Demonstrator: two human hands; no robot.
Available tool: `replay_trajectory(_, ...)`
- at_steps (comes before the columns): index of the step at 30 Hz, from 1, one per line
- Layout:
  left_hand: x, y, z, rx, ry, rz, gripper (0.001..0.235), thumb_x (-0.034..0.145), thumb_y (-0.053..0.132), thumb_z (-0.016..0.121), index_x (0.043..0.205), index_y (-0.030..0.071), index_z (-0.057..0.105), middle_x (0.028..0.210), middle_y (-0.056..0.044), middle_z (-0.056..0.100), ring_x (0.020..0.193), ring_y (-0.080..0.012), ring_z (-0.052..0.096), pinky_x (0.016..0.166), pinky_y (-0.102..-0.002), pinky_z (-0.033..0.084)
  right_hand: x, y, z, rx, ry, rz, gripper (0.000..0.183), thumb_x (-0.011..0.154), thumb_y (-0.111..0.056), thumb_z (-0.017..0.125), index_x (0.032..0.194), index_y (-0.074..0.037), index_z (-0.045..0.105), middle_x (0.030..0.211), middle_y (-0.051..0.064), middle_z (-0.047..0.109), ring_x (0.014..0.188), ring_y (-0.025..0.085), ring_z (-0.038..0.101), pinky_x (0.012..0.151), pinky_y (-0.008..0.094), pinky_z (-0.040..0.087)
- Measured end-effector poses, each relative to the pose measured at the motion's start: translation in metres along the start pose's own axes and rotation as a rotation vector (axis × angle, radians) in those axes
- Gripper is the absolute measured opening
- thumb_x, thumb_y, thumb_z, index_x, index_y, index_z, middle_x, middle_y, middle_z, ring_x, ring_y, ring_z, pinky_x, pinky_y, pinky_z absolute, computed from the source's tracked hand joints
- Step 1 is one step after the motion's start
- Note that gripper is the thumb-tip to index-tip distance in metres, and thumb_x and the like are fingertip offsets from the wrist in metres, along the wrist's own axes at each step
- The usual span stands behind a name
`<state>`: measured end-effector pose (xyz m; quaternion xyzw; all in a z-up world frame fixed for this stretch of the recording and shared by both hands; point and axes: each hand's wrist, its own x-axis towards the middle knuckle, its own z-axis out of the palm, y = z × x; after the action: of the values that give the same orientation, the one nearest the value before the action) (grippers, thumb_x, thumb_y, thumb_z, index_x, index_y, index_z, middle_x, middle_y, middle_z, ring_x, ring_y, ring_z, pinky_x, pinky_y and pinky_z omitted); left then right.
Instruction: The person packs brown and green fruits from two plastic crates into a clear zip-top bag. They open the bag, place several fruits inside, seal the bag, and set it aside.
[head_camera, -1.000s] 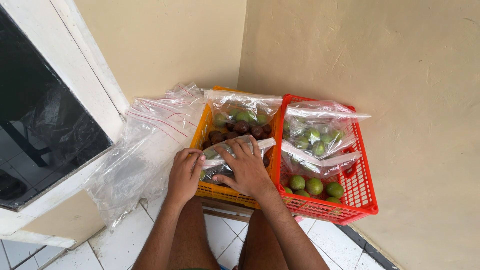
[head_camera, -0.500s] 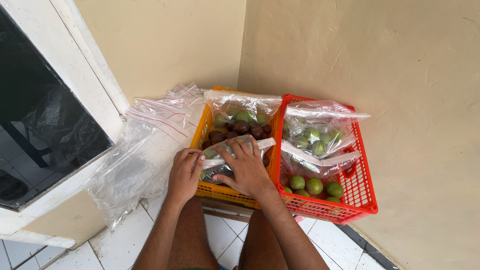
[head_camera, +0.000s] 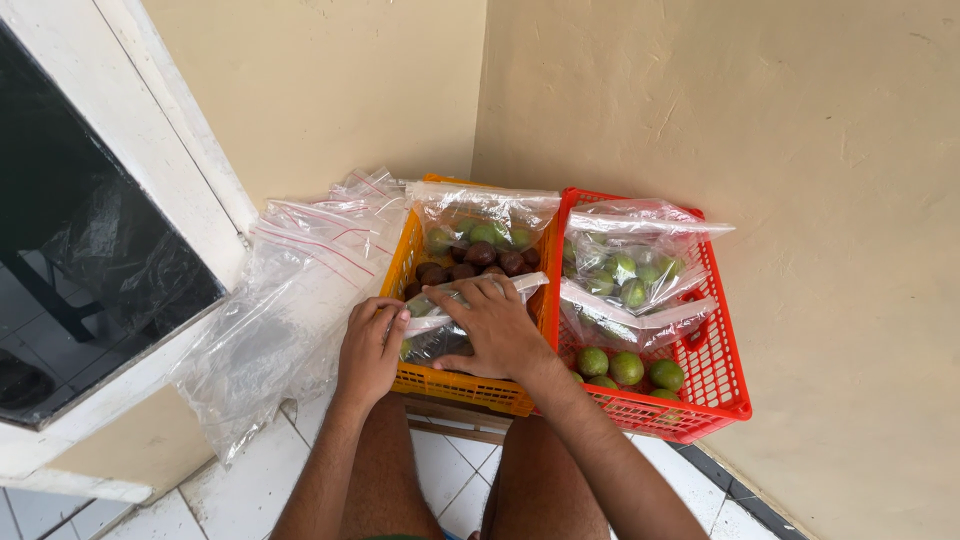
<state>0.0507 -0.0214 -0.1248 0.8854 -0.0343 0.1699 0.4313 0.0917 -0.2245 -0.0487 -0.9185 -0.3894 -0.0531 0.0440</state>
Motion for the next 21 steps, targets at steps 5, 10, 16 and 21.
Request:
replay_trajectory(5, 0.003, -0.01, 0.005, 0.012, -0.001, 0.0, 0.052, 0.113, 0.036, 0.039, 0.081, 0.003, 0.065, 0.108, -0.012, 0.062, 0.129, -0.0373, 0.053, 0.112, -0.05, 0.038, 0.024, -0.006, -0.036, -0.13, -0.333, -0.003, 0.122, 0.066, -0.046, 0.094, 0.163, -0.025, 0.022, 0.153, 0.021, 0.045, 0.14, 0.04, 0.047, 0.116, 0.059, 0.029)
replay_trajectory(10, 0.001, -0.007, 0.004, 0.025, 0.007, 0.008, 0.048, 0.113, 0.034, 0.041, 0.088, 0.001, 0.066, 0.109, -0.014, 0.063, 0.129, -0.0385, 0.053, 0.112, -0.051, 0.038, 0.044, 0.007, -0.006, -0.13, -0.317, -0.145, 0.115, 0.058, -0.052, 0.094, 0.155, -0.024, 0.039, 0.141, 0.014, 0.059, 0.135, 0.033, 0.053, 0.115, 0.055, 0.031)
replay_trajectory(16, 0.002, -0.005, 0.002, -0.094, -0.033, -0.077, 0.052, 0.112, 0.042, 0.034, 0.104, 0.002, 0.065, 0.121, -0.02, 0.06, 0.134, -0.0422, 0.047, 0.11, -0.056, 0.036, 0.05, 0.015, -0.001, -0.237, -0.251, -0.227, 0.091, 0.07, -0.04, 0.089, 0.148, -0.021, 0.047, 0.127, 0.011, 0.061, 0.121, 0.03, 0.055, 0.1, 0.048, 0.041)
replay_trajectory(21, -0.001, 0.031, -0.025, -0.381, -0.07, -0.134, 0.058, 0.106, 0.058, 0.032, 0.121, 0.006, 0.054, 0.132, -0.029, 0.05, 0.138, -0.0532, 0.038, 0.11, -0.065, 0.03, 0.038, 0.02, -0.03, -0.181, -0.207, -0.21, 0.09, 0.07, -0.036, 0.088, 0.148, -0.021, 0.045, 0.124, 0.011, 0.06, 0.118, 0.03, 0.053, 0.098, 0.045, 0.041)
